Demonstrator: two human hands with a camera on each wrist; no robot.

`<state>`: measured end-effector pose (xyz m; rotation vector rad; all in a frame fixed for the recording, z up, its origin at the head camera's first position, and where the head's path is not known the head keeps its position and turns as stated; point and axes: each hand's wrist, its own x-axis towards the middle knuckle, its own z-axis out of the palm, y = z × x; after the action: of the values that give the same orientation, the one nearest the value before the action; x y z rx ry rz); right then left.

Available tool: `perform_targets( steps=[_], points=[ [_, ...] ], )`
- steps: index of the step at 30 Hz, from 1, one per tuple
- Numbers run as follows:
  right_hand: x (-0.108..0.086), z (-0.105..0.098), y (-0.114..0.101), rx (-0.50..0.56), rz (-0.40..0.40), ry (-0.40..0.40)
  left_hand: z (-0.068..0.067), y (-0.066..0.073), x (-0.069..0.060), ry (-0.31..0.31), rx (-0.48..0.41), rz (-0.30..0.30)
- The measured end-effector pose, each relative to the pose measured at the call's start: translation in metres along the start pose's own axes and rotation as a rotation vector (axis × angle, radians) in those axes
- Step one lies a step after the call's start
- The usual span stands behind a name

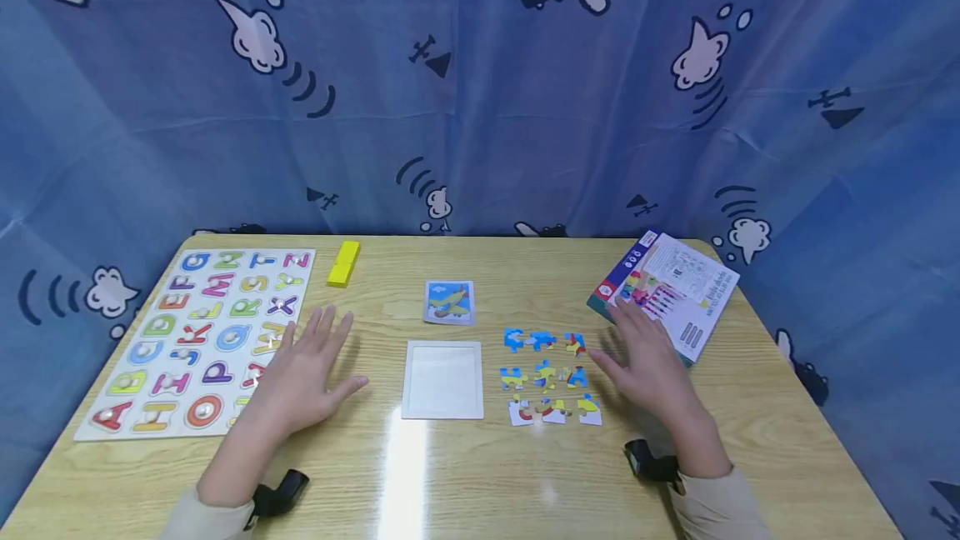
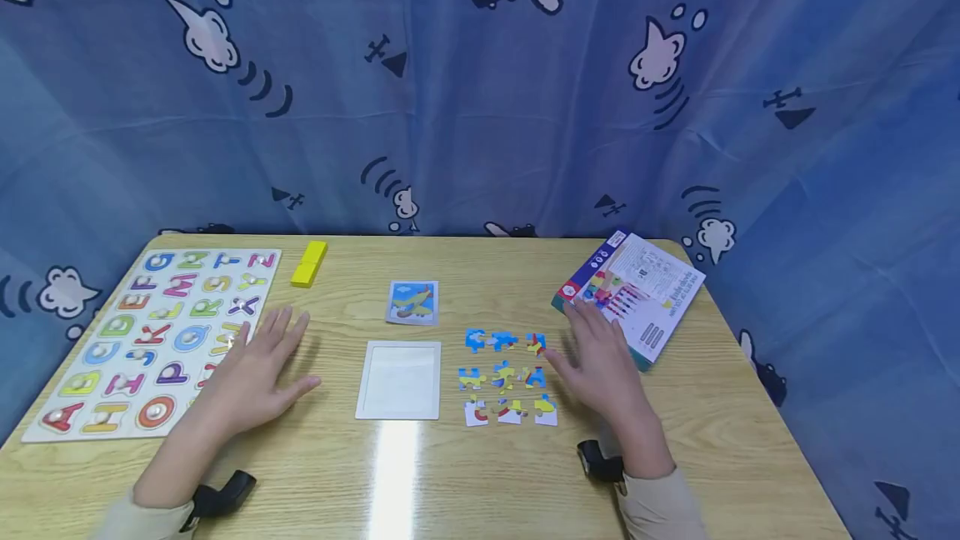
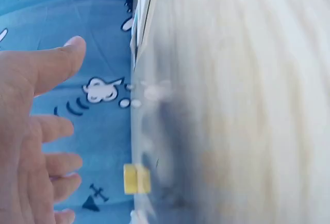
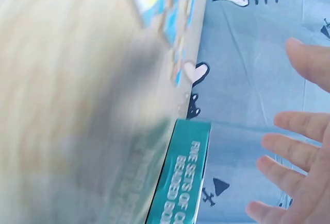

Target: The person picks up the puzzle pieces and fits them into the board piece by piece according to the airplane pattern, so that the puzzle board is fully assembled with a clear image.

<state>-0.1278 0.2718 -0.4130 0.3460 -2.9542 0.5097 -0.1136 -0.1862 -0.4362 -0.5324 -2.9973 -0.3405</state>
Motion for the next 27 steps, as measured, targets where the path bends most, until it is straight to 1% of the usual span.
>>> perform_targets(
  steps=[6, 8, 10, 12, 15, 17, 19, 22, 27],
  points=[
    [0.007, 0.005, -0.013, 0.093, -0.015, -0.051, 0.013, 0.014, 0.004, 0.020, -0.086, 0.124],
    [0.011, 0.007, -0.018, 0.119, -0.016, -0.064, 0.016, 0.019, 0.007, 0.023, -0.135, 0.155],
    [0.015, 0.009, -0.023, 0.146, -0.020, -0.076, 0.018, 0.024, 0.010, 0.017, -0.187, 0.173],
    [0.020, 0.012, -0.029, 0.170, -0.033, -0.090, 0.020, 0.030, 0.013, 0.001, -0.249, 0.177],
    [0.027, 0.018, -0.037, 0.189, -0.066, -0.113, 0.025, 0.036, 0.016, -0.029, -0.346, 0.168],
    [0.031, 0.021, -0.042, 0.204, -0.078, -0.131, 0.029, 0.038, 0.017, -0.045, -0.413, 0.161],
    [0.035, 0.024, -0.048, 0.219, -0.085, -0.145, 0.034, 0.039, 0.017, -0.053, -0.460, 0.160],
    [0.041, 0.027, -0.057, 0.246, -0.078, -0.164, 0.041, 0.039, 0.018, -0.056, -0.508, 0.160],
    [0.050, 0.035, -0.064, 0.287, -0.054, -0.202, 0.048, 0.035, 0.018, -0.043, -0.541, 0.157]
  ],
)
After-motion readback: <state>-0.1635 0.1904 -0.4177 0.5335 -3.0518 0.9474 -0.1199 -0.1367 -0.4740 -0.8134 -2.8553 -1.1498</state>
